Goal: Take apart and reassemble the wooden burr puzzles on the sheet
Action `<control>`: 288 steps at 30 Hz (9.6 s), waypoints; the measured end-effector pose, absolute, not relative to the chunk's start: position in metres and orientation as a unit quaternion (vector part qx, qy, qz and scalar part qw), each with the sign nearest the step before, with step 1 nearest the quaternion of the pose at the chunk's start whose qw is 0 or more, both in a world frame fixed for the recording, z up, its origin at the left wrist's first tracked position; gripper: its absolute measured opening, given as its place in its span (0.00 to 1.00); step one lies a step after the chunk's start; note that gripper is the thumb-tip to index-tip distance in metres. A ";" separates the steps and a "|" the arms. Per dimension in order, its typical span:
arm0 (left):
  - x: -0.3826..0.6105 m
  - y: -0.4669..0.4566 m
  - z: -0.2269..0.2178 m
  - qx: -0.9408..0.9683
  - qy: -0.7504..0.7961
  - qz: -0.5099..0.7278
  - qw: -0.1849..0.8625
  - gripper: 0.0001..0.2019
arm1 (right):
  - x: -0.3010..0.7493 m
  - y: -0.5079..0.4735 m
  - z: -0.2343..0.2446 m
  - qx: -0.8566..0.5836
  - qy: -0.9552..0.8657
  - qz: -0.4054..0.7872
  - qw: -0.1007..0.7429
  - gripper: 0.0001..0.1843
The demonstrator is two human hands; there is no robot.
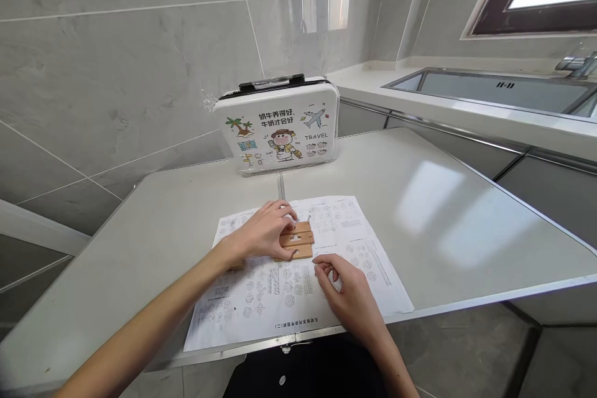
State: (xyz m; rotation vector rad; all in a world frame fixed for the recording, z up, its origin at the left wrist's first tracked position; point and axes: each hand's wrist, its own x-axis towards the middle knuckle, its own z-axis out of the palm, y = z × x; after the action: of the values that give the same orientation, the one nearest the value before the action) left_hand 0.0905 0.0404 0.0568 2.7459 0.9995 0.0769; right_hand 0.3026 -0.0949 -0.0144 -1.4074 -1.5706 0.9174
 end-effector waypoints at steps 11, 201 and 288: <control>0.105 0.018 0.048 0.926 0.341 0.054 0.151 0.17 | 0.303 -0.091 -0.025 -0.541 -0.668 0.285 0.424 0.09; 0.096 -0.036 0.013 0.653 0.396 0.338 0.550 0.18 | 0.295 -0.094 -0.041 -0.571 -0.688 0.154 0.421 0.32; 0.088 -0.038 -0.006 0.741 0.429 0.380 0.351 0.16 | 0.261 -0.088 0.010 -0.498 -0.411 0.551 0.528 0.27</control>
State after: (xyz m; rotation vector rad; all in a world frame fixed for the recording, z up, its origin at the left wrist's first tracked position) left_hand 0.0880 -0.0385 -0.0059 1.9182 1.1102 0.9827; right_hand 0.2612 -0.0877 0.0100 -1.1902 -0.9813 1.3173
